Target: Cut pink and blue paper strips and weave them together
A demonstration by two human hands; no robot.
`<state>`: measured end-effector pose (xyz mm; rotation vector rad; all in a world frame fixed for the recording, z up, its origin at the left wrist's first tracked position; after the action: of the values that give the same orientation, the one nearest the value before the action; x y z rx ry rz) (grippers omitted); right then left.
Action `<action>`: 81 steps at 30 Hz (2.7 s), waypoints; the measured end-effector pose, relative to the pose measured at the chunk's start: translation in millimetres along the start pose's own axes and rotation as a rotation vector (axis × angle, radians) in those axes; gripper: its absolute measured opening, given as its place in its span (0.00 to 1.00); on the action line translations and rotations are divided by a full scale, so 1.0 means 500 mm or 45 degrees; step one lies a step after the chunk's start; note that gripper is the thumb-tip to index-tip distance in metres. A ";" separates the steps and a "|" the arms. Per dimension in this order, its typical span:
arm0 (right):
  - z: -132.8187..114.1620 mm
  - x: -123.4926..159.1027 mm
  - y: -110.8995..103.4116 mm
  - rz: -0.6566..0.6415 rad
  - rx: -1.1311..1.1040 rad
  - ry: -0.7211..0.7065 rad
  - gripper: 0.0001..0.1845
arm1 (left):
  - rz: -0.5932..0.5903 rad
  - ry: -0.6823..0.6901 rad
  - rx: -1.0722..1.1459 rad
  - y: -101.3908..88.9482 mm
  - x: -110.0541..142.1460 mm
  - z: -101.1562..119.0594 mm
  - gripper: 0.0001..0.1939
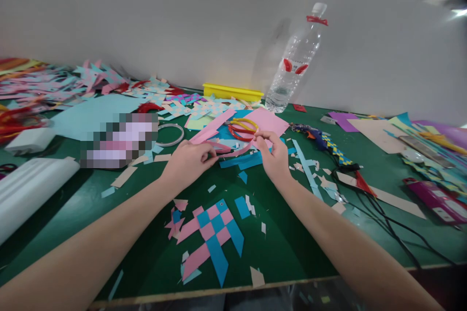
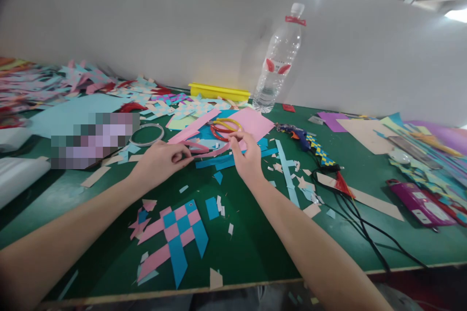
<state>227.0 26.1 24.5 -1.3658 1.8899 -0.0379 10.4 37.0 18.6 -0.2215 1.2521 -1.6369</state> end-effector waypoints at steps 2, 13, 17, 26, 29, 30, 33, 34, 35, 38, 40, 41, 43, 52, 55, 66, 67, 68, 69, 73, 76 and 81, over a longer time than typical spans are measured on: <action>0.001 -0.001 -0.004 0.048 0.074 -0.019 0.09 | 0.003 -0.014 0.023 -0.003 -0.001 0.002 0.09; 0.029 -0.006 0.021 -0.107 -0.133 0.048 0.27 | 0.200 0.069 0.237 -0.022 -0.001 0.010 0.08; -0.006 0.005 0.037 -0.311 -0.189 -0.142 0.30 | 0.181 0.155 0.147 -0.021 0.002 0.018 0.08; -0.036 0.015 0.038 -0.380 -0.087 -0.282 0.31 | 0.115 0.347 0.022 -0.015 0.005 0.042 0.06; -0.038 0.015 0.035 -0.360 -0.044 -0.275 0.25 | 0.120 0.365 0.023 -0.016 0.006 0.045 0.06; -0.038 0.015 0.034 -0.345 -0.037 -0.277 0.24 | 0.120 0.366 0.024 -0.016 0.006 0.046 0.06; -0.035 0.015 0.032 -0.298 -0.049 -0.279 0.22 | 0.109 0.356 0.024 -0.016 0.006 0.046 0.06; -0.032 0.015 0.032 -0.291 -0.053 -0.274 0.22 | 0.106 0.350 0.022 -0.016 0.006 0.046 0.06; -0.030 0.015 0.033 -0.288 -0.055 -0.268 0.22 | 0.104 0.343 0.018 -0.016 0.005 0.045 0.06; -0.024 0.016 0.036 -0.293 -0.059 -0.255 0.20 | 0.104 0.329 0.006 -0.016 0.005 0.044 0.07; -0.024 0.016 0.036 -0.287 -0.048 -0.267 0.17 | 0.109 0.334 0.008 -0.016 0.005 0.044 0.06; -0.025 0.016 0.035 -0.282 -0.037 -0.277 0.15 | 0.117 0.339 0.010 -0.016 0.005 0.044 0.06; -0.028 0.016 0.033 -0.278 -0.015 -0.295 0.11 | 0.153 0.349 0.011 -0.018 0.006 0.045 0.05; -0.035 0.011 0.029 -0.262 -0.028 -0.299 0.03 | 0.412 0.221 0.123 -0.042 0.005 0.035 0.15; -0.035 0.011 0.029 -0.270 -0.050 -0.287 0.03 | 0.433 0.172 0.166 -0.044 0.002 0.030 0.20; -0.033 0.011 0.030 -0.284 -0.066 -0.274 0.03 | 0.261 0.105 0.235 -0.028 0.003 0.019 0.11; -0.033 0.011 0.030 -0.282 -0.073 -0.275 0.03 | 0.260 0.106 0.238 -0.028 0.003 0.019 0.10; -0.033 0.011 0.030 -0.280 -0.080 -0.277 0.03 | 0.261 0.107 0.245 -0.027 0.004 0.018 0.10; -0.033 0.011 0.029 -0.279 -0.085 -0.277 0.03 | 0.264 0.111 0.253 -0.027 0.004 0.018 0.10; -0.034 0.012 0.029 -0.280 -0.085 -0.276 0.05 | 0.276 0.139 0.269 -0.027 0.002 0.018 0.11; -0.030 0.013 0.031 -0.280 -0.071 -0.273 0.06 | 0.287 0.153 0.267 -0.028 0.001 0.020 0.10; -0.025 0.016 0.038 -0.355 -0.080 -0.222 0.16 | 0.268 0.156 0.272 -0.029 0.002 0.025 0.08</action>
<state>203.5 22.8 20.2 -1.6135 1.5595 0.0017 9.5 27.5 35.6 0.1410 1.1387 -1.6040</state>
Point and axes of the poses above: each hand's wrist, its own x-axis away from the middle knuckle, its own y-axis out of the palm, z = x × y, the point moved 5 cm from there along -x, towards the middle knuckle, and after that the axes turned 10 degrees about x, right-handed, at the moved point
